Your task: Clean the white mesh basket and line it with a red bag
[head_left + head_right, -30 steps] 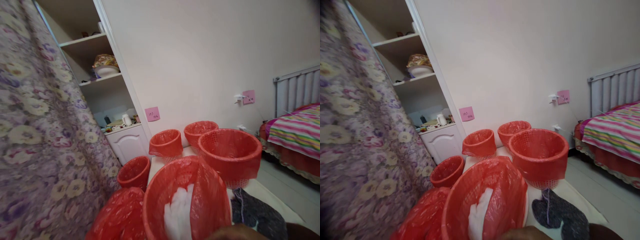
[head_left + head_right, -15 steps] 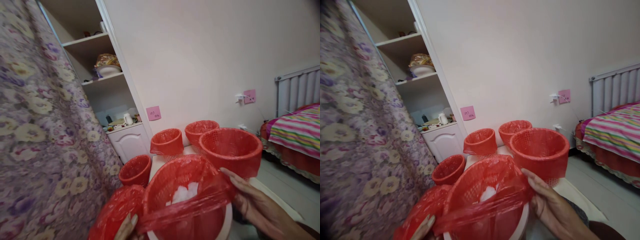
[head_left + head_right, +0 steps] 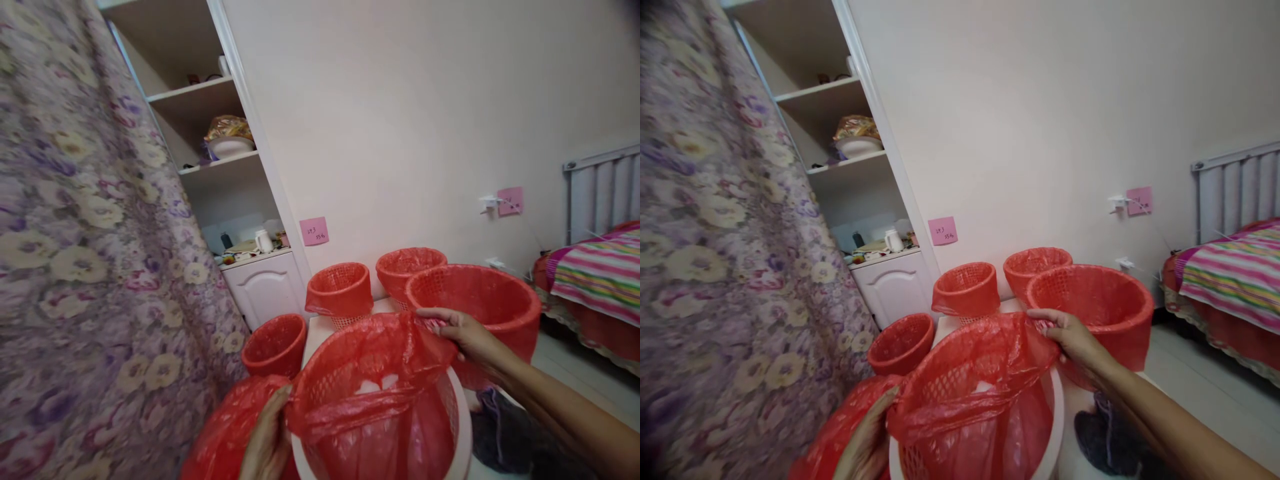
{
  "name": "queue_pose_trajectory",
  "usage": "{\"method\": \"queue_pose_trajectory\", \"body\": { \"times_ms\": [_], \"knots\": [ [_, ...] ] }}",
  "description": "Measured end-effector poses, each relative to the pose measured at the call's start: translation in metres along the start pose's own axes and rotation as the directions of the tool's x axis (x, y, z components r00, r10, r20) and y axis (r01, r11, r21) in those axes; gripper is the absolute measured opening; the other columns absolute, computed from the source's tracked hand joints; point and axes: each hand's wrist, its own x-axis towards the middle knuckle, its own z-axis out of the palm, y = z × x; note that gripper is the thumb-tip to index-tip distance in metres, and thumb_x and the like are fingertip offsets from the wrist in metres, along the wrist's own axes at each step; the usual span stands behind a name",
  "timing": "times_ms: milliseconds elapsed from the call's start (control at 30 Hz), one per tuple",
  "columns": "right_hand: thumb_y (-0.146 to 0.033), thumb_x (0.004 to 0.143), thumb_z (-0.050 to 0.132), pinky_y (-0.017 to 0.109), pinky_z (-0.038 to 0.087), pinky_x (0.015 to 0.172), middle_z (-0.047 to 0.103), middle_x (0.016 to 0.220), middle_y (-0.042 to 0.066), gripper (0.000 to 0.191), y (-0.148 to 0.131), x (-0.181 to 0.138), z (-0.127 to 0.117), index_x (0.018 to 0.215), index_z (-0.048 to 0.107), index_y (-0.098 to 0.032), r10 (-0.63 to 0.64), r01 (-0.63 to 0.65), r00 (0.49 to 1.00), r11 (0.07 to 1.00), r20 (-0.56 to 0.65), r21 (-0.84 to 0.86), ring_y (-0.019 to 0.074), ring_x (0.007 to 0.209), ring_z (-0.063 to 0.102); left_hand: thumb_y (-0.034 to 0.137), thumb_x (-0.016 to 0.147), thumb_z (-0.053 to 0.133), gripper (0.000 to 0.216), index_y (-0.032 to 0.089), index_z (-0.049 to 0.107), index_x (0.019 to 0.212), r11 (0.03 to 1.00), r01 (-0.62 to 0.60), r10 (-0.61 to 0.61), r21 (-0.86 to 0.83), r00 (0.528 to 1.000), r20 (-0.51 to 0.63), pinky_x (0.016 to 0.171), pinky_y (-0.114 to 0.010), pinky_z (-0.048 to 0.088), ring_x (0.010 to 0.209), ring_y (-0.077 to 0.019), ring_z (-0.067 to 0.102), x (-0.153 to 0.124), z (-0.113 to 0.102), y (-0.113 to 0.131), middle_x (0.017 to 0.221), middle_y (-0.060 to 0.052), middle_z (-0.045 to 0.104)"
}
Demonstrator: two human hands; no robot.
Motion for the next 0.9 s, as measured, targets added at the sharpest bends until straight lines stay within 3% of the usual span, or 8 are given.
{"method": "queue_pose_trajectory", "body": {
  "times_ms": [167,300,433,500,600,667,800,900],
  "knots": [
    [-0.016,0.067,0.057,0.017,0.027,0.036,0.052,0.041,-0.010,0.044,-0.023,0.021,0.006,0.109,0.073,-0.017,-0.173,0.161,0.982,0.976,-0.076,-0.149,0.0056,0.033,0.034,0.019,0.059,0.083,0.025,0.017,0.065,0.076,0.988,-0.148,0.148,-0.033,0.989,0.012,0.064,-0.022,0.054,0.062,-0.0110,0.063,0.004,-0.006,-0.003,0.069,0.005,0.069],
    [-0.021,0.075,0.054,0.020,0.037,0.042,0.068,0.064,-0.003,0.046,-0.021,0.022,0.027,0.119,0.067,-0.020,-0.255,0.242,0.962,0.961,-0.095,-0.134,0.0086,0.043,0.044,0.032,0.058,0.082,0.033,0.021,0.064,0.083,0.947,-0.313,0.320,0.072,0.940,-0.120,0.059,-0.021,0.049,0.062,-0.0119,0.062,-0.002,0.007,-0.004,0.071,0.007,0.069],
    [-0.021,0.073,0.055,0.021,0.037,0.039,0.072,0.114,0.006,0.050,-0.004,0.030,0.051,0.122,0.065,-0.021,-0.218,0.213,0.975,0.973,-0.048,-0.091,0.0062,0.044,0.048,0.040,0.061,0.081,0.034,0.020,0.062,0.081,0.908,-0.349,0.370,0.233,0.927,-0.055,0.055,-0.021,0.043,0.058,-0.0113,0.056,0.000,0.028,0.001,0.064,0.007,0.063],
    [-0.019,0.069,0.056,0.021,0.038,0.039,0.072,0.114,0.006,0.051,-0.003,0.039,0.059,0.118,0.067,-0.020,-0.197,0.195,0.980,0.979,-0.023,-0.056,0.0058,0.042,0.047,0.041,0.062,0.080,0.033,0.020,0.060,0.078,0.908,-0.336,0.344,0.249,0.939,0.014,0.056,-0.021,0.043,0.058,-0.0109,0.055,0.003,0.037,0.008,0.069,0.006,0.066],
    [-0.015,0.063,0.056,0.021,0.038,0.041,0.076,0.088,0.003,0.048,-0.014,0.052,0.063,0.108,0.072,-0.018,-0.210,0.210,0.978,0.977,0.002,0.024,0.0073,0.043,0.046,0.037,0.067,0.079,0.030,0.020,0.056,0.075,0.939,-0.315,0.303,0.138,0.948,0.099,0.065,-0.025,0.048,0.070,-0.0126,0.062,0.007,0.043,0.018,0.101,0.001,0.073],
    [-0.017,0.065,0.056,0.021,0.036,0.042,0.076,0.088,0.002,0.049,-0.022,0.057,0.062,0.111,0.070,-0.019,-0.265,0.272,0.961,0.959,-0.080,0.086,0.0065,0.043,0.042,0.034,0.069,0.079,0.027,0.020,0.057,0.077,0.942,-0.335,0.331,0.031,0.939,0.091,0.071,-0.026,0.050,0.077,-0.0136,0.064,0.009,0.040,0.020,0.108,0.001,0.072],
    [-0.022,0.068,0.056,0.022,0.036,0.044,0.073,0.106,0.004,0.041,-0.026,0.062,0.048,0.107,0.068,-0.019,-0.340,0.409,0.880,0.898,-0.331,0.165,0.0053,0.047,0.040,0.032,0.068,0.080,0.023,0.022,0.063,0.081,0.888,-0.456,0.449,-0.062,0.888,-0.094,0.077,-0.022,0.050,0.080,-0.0116,0.061,0.016,0.024,0.014,0.084,0.005,0.069],
    [-0.020,0.065,0.057,0.022,0.038,0.048,0.070,0.094,0.001,0.033,-0.025,0.061,0.031,0.097,0.068,-0.021,-0.335,0.457,0.827,0.869,-0.452,0.192,0.0061,0.051,0.046,0.031,0.067,0.081,0.023,0.023,0.063,0.079,0.853,-0.516,0.495,-0.080,0.848,-0.187,0.075,-0.016,0.048,0.079,-0.0081,0.057,0.012,0.012,0.011,0.080,0.008,0.065]
  ]
}}
